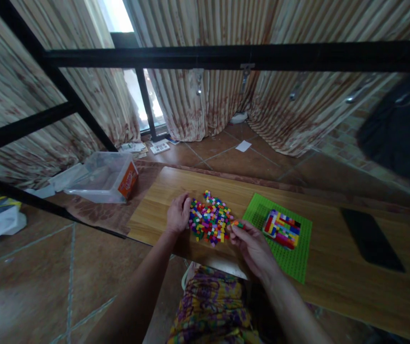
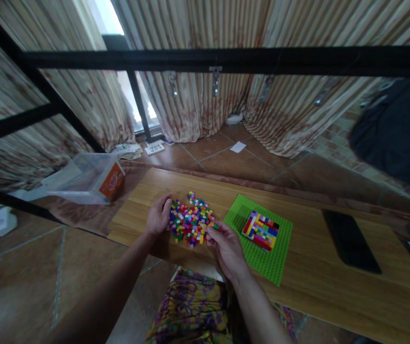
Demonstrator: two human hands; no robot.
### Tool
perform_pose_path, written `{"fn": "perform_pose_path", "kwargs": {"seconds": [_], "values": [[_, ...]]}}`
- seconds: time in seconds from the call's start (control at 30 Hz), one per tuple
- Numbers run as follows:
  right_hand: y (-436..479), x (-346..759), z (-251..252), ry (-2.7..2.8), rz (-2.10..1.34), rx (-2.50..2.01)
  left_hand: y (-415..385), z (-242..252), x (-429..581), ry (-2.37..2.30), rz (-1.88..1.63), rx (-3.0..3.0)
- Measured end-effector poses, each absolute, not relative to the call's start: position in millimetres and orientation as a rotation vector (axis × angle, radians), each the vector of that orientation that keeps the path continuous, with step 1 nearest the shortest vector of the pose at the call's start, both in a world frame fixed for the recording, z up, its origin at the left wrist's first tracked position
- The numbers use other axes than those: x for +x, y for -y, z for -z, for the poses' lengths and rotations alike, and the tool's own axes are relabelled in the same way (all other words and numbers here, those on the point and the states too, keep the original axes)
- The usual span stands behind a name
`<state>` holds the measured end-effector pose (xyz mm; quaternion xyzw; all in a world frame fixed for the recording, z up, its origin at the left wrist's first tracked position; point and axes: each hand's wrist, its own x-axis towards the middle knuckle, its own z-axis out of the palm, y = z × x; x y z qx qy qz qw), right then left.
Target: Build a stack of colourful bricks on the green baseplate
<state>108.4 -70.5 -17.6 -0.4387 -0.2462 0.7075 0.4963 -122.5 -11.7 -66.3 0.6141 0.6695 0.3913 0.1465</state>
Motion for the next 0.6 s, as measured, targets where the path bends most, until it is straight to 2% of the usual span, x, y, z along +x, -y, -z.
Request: {"fn": "perform_pose_path", "kwargs": {"seconds": [0.6], "values": [[66.7, 106.1, 19.7, 0.617, -1.658, -1.106, 12.9, 66.5, -121.5, -1.937, -1.136, 1.76]]}}
